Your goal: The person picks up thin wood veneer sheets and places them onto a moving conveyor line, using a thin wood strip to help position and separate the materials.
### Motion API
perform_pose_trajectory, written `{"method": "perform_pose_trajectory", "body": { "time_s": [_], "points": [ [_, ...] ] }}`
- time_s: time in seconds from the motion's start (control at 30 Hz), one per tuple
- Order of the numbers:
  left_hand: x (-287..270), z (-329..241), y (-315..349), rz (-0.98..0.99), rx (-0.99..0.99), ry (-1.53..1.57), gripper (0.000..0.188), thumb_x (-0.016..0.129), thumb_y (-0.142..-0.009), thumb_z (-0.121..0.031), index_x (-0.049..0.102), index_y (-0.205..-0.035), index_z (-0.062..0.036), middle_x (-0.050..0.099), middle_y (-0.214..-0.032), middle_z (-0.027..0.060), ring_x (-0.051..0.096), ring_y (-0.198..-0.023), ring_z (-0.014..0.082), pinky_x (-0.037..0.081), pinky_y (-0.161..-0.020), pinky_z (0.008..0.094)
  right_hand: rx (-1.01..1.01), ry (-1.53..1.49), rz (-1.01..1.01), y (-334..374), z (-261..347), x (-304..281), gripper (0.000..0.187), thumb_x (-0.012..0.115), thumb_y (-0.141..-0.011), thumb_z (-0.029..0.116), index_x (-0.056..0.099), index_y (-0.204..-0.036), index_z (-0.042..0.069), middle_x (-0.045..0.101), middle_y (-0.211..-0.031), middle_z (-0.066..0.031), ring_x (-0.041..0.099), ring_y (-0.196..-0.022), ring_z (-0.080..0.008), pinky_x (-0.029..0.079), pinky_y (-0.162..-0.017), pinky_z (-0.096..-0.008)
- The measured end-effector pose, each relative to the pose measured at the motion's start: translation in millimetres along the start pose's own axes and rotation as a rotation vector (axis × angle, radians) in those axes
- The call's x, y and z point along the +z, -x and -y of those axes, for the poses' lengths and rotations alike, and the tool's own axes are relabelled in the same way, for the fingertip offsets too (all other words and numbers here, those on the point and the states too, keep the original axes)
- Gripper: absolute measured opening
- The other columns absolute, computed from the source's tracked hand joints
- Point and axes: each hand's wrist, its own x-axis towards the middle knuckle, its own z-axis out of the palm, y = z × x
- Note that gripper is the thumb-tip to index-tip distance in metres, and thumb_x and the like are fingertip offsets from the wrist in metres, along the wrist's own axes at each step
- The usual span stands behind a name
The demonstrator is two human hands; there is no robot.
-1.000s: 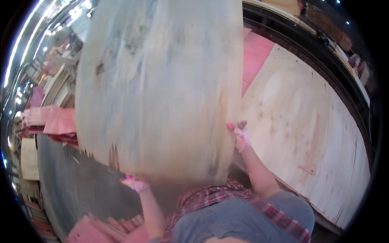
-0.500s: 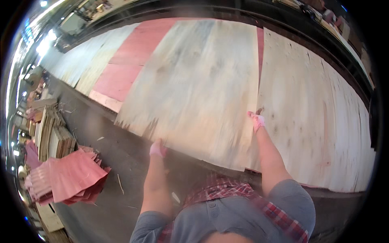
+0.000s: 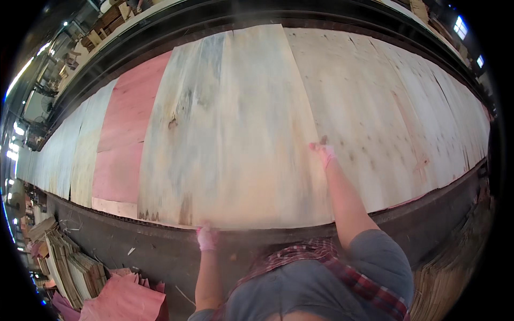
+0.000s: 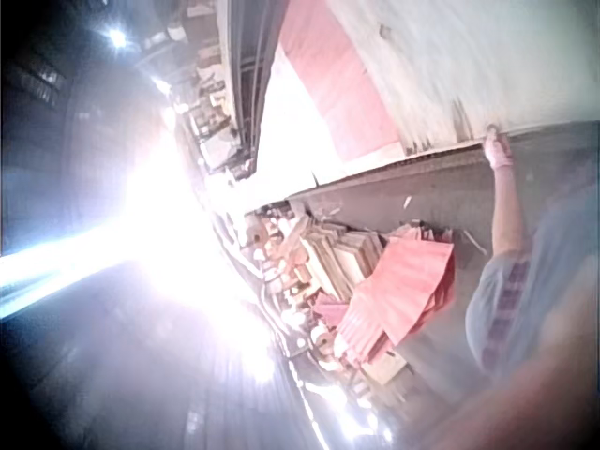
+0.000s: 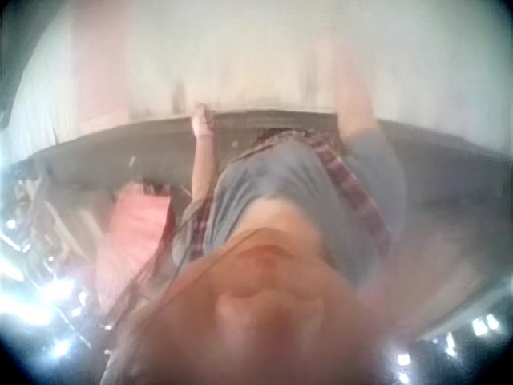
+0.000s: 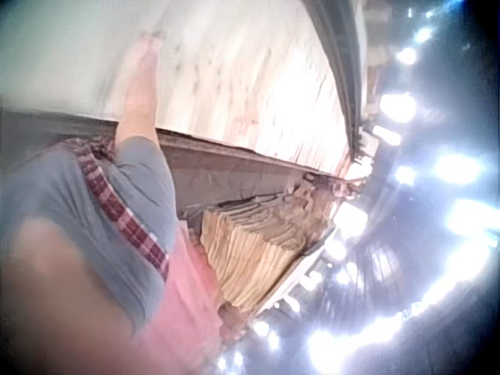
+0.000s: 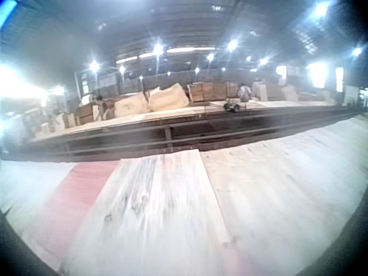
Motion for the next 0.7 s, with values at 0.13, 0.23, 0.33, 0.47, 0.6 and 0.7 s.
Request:
{"method": "perform_pose_trajectory", "body": {
  "time_s": [0.13, 0.23, 0.33, 0.47, 0.6, 0.7],
  "points": [
    [28.6, 12.8, 29.7, -0.127, 0.017, -0.122, 0.015, 0.058, -0.083, -0.017, 0.048, -0.094, -0.0156, 0.053, -0.079, -0.0011, 0.053, -0.063, 0.0146, 0.043, -0.045, 0.0273, 0.013, -0.095, -0.040, -20.5, -4.5, -9.9, 0.046, 0.047, -0.089, 0.029, 0.040, -0.128, 0.005, 0.053, -0.119, -0.0147, 0.054, -0.104, -0.0220, 0.043, -0.087, -0.0338],
    [2.0, 17.1, -11.8, -0.104, -0.058, -0.098, 0.021, 0.060, -0.082, -0.012, 0.047, -0.098, -0.0170, 0.057, -0.089, -0.0012, 0.056, -0.080, 0.0172, 0.049, -0.064, 0.0356, -0.017, -0.217, -0.164, -11.1, -17.1, -20.6, 0.045, 0.048, -0.089, 0.030, 0.043, -0.124, 0.003, 0.053, -0.118, -0.0170, 0.054, -0.103, -0.0245, 0.045, -0.086, -0.0359],
    [4.7, 15.7, -10.5, -0.167, -0.084, -0.066, 0.021, 0.060, -0.082, -0.012, 0.050, -0.099, -0.0183, 0.059, -0.094, -0.0016, 0.058, -0.087, 0.0189, 0.052, -0.072, 0.0384, -0.110, -0.506, -0.315, 20.4, -38.3, -51.4, 0.044, 0.048, -0.088, 0.030, 0.045, -0.121, 0.002, 0.054, -0.117, -0.0194, 0.055, -0.103, -0.0269, 0.046, -0.085, -0.0379],
    [-5.5, 14.1, -18.2, -0.080, -0.102, -0.063, 0.015, 0.060, -0.083, -0.014, 0.055, -0.098, -0.0164, 0.059, -0.092, -0.0024, 0.060, -0.080, 0.0193, 0.053, -0.072, 0.0357, -0.376, -0.921, -0.444, 111.8, -48.1, -91.7, 0.024, 0.050, -0.085, 0.014, 0.052, -0.104, 0.000, 0.060, -0.100, -0.0169, 0.060, -0.087, -0.0248, 0.048, -0.081, -0.0367],
    [-13.9, 8.4, -24.1, -0.075, -0.159, -0.224, 0.036, 0.062, -0.082, -0.024, 0.048, -0.113, -0.0118, 0.052, -0.106, 0.0034, 0.055, -0.087, 0.0227, 0.052, -0.076, 0.0335, -0.526, -1.101, -0.511, 173.9, -66.1, -97.3, 0.031, 0.048, -0.086, 0.015, 0.050, -0.112, -0.003, 0.057, -0.110, -0.0191, 0.058, -0.093, -0.0266, 0.046, -0.087, -0.0401],
    [-10.4, 2.9, -16.7, -0.068, -0.130, -0.208, 0.031, 0.061, -0.083, -0.025, 0.050, -0.110, -0.0128, 0.055, -0.101, 0.0031, 0.056, -0.088, 0.0225, 0.052, -0.077, 0.0348, -0.577, -1.261, -0.476, 179.3, -79.1, -63.9, 0.029, 0.047, -0.088, 0.011, 0.048, -0.113, -0.003, 0.055, -0.112, -0.0180, 0.057, -0.096, -0.0279, 0.045, -0.091, -0.0419]
  ]
}}
